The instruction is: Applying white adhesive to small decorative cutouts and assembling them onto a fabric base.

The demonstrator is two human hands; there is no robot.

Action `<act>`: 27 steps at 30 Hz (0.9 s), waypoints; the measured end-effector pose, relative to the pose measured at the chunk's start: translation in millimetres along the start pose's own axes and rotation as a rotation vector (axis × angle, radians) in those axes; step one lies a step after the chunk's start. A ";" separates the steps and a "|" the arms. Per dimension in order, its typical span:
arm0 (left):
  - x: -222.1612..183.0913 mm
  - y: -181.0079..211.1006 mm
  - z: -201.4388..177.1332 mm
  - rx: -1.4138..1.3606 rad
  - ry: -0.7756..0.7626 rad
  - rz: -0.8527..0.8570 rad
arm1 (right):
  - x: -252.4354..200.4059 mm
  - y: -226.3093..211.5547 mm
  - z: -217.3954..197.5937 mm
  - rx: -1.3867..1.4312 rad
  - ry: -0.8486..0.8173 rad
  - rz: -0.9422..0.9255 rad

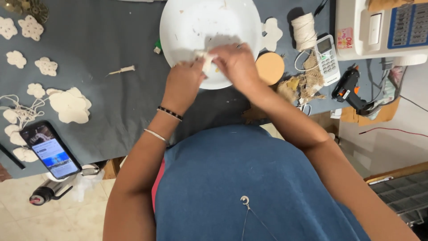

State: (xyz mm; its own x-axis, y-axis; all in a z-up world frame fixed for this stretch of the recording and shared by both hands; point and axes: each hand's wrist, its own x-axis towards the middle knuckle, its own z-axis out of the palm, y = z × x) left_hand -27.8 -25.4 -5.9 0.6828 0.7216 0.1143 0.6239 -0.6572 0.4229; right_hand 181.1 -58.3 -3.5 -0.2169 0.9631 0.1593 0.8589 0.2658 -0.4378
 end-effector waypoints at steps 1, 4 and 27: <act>-2.5 -0.2 5.7 0.099 0.032 -0.004 | -4.0 -6.2 2.0 -0.064 -0.026 -0.098; -11.8 -12.8 38.0 0.198 0.111 0.018 | -13.7 1.3 8.7 -0.161 -0.088 -0.193; -14.1 29.7 -26.7 -0.373 0.069 -0.130 | -5.6 27.1 -36.9 -0.459 -0.028 -0.291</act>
State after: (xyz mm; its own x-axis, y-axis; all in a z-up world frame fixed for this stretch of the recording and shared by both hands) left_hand -29.1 -49.3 29.1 0.5725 0.8146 0.0932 0.5137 -0.4450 0.7336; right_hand 222.7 -58.0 16.3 -0.4828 0.8550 0.1896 0.8745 0.4820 0.0531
